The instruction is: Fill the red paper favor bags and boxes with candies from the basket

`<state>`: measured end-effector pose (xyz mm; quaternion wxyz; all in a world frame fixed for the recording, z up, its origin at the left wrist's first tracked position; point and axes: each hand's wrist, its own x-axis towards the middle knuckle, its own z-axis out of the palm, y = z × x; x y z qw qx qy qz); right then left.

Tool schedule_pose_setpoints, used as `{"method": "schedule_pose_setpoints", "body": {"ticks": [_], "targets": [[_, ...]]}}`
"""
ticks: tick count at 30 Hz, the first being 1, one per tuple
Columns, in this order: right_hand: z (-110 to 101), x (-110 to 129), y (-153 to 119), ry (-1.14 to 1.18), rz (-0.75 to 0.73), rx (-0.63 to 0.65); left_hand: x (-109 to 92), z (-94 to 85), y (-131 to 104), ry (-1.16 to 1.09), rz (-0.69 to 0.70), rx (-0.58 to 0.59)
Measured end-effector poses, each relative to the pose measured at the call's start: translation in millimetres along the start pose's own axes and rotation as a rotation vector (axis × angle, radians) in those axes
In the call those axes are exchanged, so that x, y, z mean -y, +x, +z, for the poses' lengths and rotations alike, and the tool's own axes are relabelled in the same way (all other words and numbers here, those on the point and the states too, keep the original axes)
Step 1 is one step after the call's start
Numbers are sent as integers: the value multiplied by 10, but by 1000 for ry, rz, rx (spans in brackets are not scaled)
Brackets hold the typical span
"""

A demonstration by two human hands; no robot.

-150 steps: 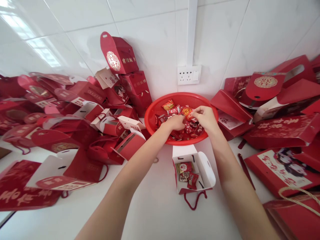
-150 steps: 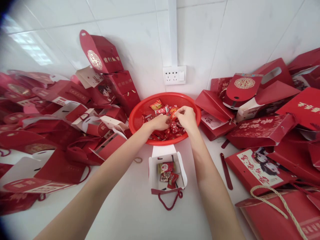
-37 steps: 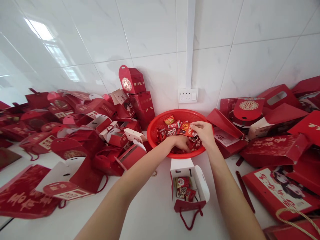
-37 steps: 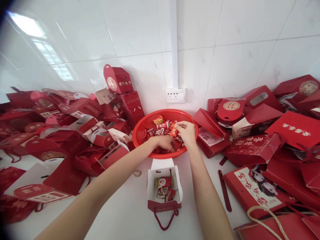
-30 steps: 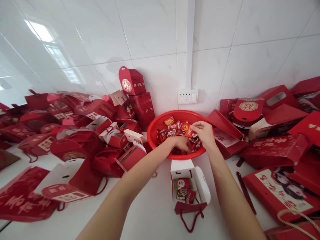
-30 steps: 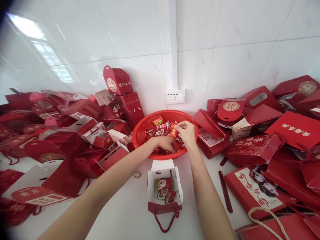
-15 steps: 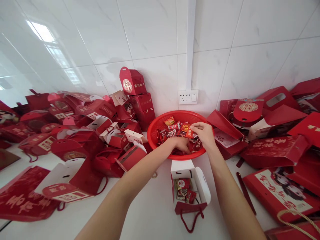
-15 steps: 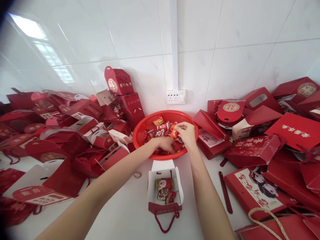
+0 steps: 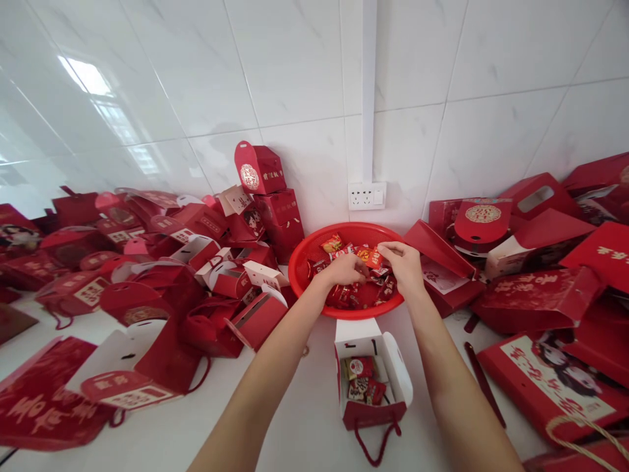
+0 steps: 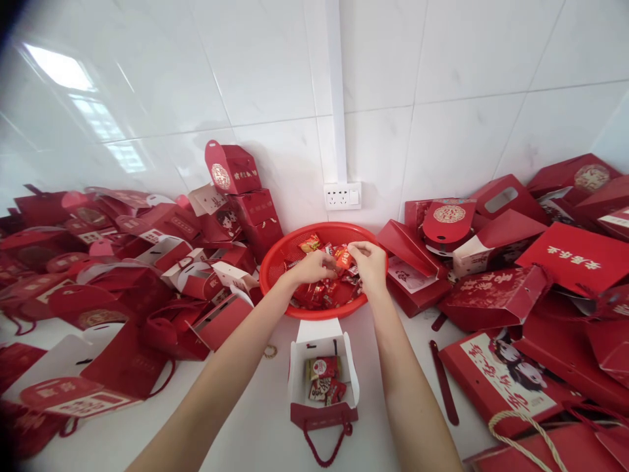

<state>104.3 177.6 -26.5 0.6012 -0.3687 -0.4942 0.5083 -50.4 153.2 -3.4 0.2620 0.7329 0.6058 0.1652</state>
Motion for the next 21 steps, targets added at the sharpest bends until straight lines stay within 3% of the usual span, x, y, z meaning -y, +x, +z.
{"method": "schedule_pose_setpoints", "body": {"ticks": [4, 7, 14, 21], "targets": [[-11, -15, 32, 27, 2, -17, 26, -57, 13, -121, -33, -249], [-14, -12, 35, 29, 11, -5, 17, -54, 31, -227, -47, -355], [9, 57, -26, 21, 80, 64, -46, -74, -8, -408, -57, -463], [30, 119, -67, -3, 105, 99, -41, -62, -1, -430, -71, -494]]}}
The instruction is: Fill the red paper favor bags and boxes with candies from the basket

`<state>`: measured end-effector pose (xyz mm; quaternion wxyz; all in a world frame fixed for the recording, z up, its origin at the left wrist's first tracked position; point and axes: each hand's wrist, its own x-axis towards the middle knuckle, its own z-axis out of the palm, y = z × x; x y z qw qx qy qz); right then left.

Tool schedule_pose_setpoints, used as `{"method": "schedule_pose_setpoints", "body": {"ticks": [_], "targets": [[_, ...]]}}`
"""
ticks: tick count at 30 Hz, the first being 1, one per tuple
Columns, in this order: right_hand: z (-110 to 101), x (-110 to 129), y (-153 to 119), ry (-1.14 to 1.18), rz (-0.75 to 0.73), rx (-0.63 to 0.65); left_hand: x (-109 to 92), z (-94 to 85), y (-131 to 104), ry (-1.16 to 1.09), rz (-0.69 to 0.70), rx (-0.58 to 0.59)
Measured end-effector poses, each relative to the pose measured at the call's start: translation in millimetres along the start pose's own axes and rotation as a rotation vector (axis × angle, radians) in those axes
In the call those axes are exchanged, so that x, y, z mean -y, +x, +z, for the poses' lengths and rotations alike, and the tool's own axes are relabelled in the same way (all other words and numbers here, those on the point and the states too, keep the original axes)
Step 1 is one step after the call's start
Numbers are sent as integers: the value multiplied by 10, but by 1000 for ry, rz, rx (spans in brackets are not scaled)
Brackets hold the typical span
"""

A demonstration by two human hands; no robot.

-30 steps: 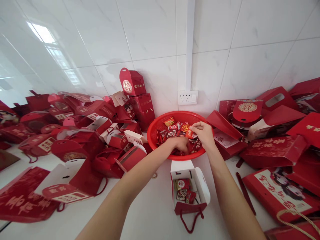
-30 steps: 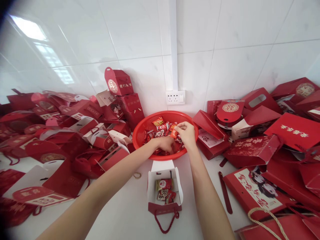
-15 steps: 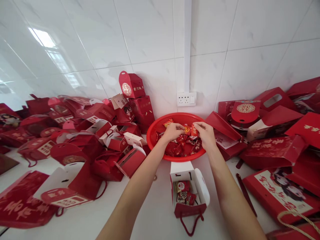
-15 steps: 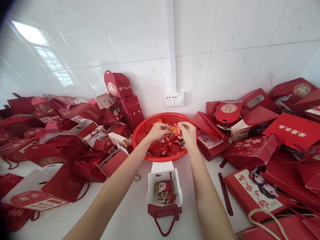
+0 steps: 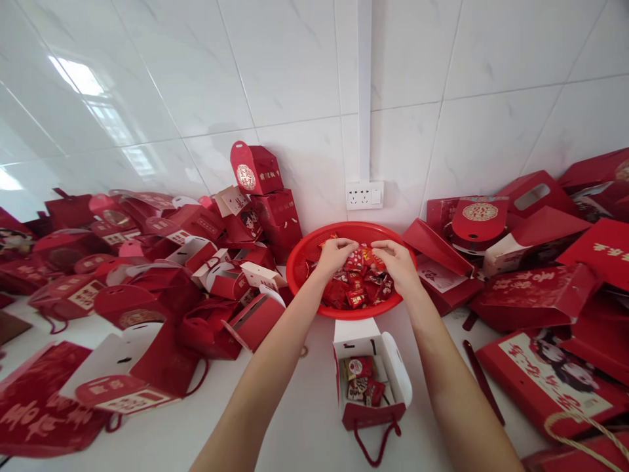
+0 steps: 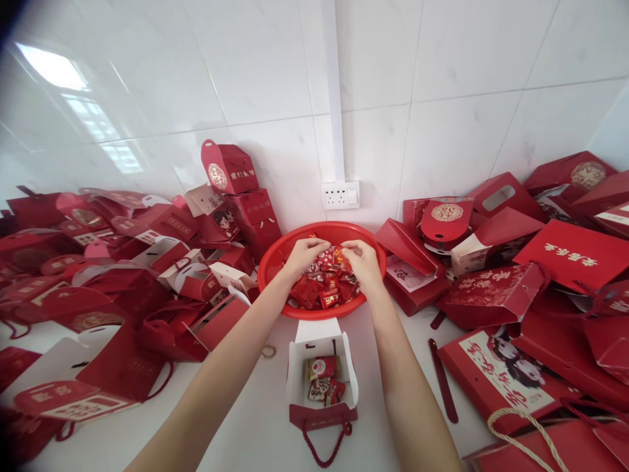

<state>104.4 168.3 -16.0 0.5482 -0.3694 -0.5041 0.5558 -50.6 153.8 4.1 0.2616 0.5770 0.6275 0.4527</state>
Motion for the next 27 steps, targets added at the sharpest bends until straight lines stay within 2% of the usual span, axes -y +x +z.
{"method": "schedule_pose_setpoints", "body": {"ticks": [5, 11, 14, 20, 23, 27], "targets": [[24, 11, -5, 10, 5, -15, 35, 18, 35, 111, -13, 2], [24, -10, 10, 21, 8, -37, 107, 11, 55, 378, -22, 31], [7, -30, 18, 17, 0, -44, 113, 37, 26, 500, 24, 147], [-7, -46, 24, 12, -16, -53, 58, 160, -70, 697, 120, 543], [-3, -45, 28, 15, -16, -63, 27, 240, -94, 825, 117, 588], [-3, -50, 34, 23, -11, -70, 14, 355, -107, 982, 71, 538]]}}
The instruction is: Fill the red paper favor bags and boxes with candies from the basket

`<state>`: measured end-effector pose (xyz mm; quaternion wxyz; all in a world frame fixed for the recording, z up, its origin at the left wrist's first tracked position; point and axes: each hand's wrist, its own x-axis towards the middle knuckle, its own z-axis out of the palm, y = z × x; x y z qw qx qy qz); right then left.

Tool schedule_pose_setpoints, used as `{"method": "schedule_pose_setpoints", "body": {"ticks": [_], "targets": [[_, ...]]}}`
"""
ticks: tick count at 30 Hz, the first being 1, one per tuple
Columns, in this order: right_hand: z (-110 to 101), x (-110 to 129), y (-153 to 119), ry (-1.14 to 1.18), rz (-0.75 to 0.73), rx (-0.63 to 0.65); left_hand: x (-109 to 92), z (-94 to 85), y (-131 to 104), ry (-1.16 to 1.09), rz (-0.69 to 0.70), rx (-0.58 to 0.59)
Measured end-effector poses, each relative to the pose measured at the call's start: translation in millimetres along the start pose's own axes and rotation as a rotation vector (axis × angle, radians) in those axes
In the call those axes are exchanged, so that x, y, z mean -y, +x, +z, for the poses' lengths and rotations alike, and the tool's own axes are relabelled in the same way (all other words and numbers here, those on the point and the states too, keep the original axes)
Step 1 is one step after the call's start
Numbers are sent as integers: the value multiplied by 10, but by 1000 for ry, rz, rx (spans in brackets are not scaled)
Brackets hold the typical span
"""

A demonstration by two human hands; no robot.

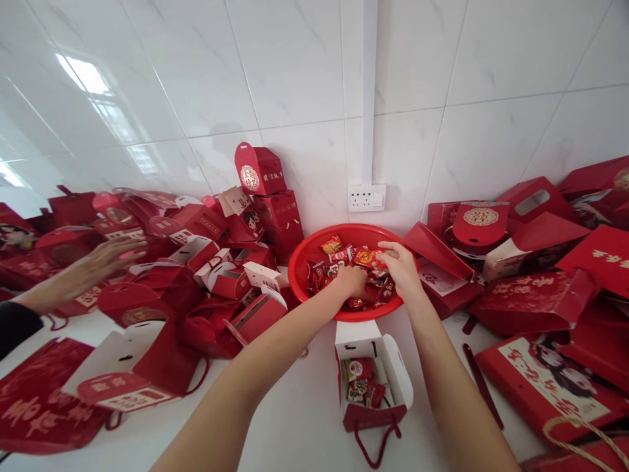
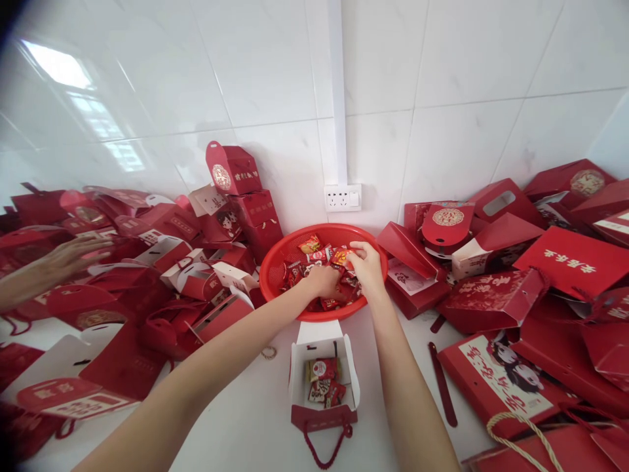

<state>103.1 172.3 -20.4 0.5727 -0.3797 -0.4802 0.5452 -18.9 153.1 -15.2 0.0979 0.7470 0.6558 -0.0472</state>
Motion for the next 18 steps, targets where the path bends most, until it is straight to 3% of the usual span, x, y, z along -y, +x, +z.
{"method": "schedule_pose_setpoints", "body": {"ticks": [5, 12, 18], "targets": [[-4, -26, 14, 13, 0, -2, -56, 18, 2, 87, -31, 25], [-7, -79, 57, 43, -33, -45, 3, -73, -91, 137, 103, 117], [-24, -100, 80, 61, -57, -65, -2, -83, -109, 127, 182, 109]]}}
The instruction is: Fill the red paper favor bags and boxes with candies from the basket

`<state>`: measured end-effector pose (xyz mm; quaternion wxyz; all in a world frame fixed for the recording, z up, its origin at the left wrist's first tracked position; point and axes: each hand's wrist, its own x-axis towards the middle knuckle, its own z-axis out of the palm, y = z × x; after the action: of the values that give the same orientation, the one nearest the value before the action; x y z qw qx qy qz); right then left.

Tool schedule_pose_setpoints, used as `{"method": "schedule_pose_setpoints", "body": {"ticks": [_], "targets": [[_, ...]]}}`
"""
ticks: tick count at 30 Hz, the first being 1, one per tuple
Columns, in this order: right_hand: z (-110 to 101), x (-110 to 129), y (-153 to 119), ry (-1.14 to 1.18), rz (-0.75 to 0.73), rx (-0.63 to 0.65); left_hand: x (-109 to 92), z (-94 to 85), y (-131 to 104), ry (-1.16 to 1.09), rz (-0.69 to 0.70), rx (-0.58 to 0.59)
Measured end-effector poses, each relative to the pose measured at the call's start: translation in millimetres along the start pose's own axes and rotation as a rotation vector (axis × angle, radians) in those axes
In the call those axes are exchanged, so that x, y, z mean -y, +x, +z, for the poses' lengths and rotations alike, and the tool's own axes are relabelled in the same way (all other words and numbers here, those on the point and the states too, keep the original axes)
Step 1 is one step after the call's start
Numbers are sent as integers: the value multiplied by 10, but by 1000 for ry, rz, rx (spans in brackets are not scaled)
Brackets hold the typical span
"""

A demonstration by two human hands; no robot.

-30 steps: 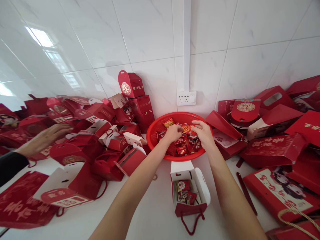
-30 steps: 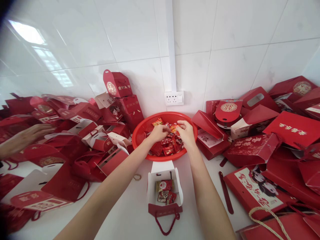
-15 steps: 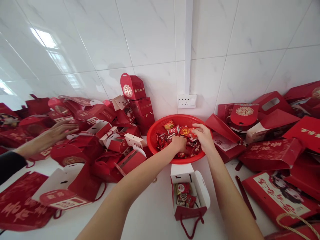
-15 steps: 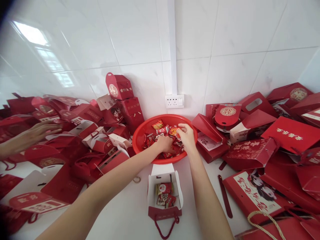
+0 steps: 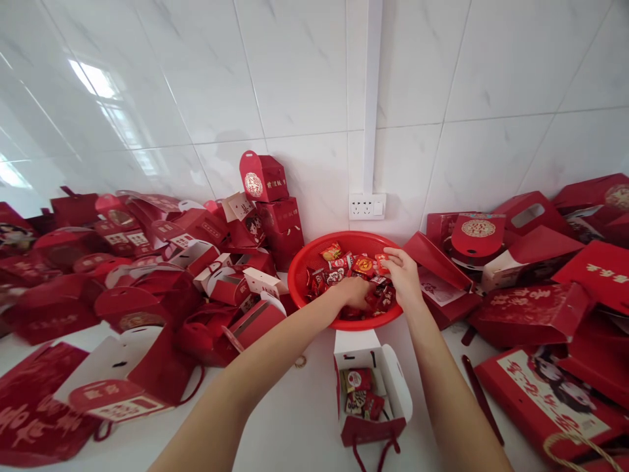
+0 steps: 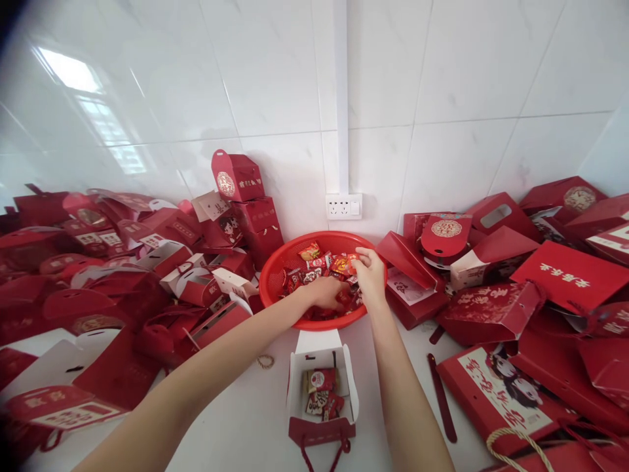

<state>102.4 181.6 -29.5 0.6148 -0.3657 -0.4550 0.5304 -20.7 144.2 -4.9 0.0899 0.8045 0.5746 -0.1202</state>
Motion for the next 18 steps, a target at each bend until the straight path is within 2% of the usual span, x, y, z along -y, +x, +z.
{"method": "schedule_pose_setpoints", "body": {"ticks": [7, 10, 18], "targets": [[12, -22, -1, 18, -24, 16, -22, 8, 24, -24, -23, -34], [12, -33, 8, 23, -29, 14, -11, 23, 32, -67, -38, -84], [5, -22, 37, 29, -39, -27, 169, 40, 73, -303, -112, -425]]}}
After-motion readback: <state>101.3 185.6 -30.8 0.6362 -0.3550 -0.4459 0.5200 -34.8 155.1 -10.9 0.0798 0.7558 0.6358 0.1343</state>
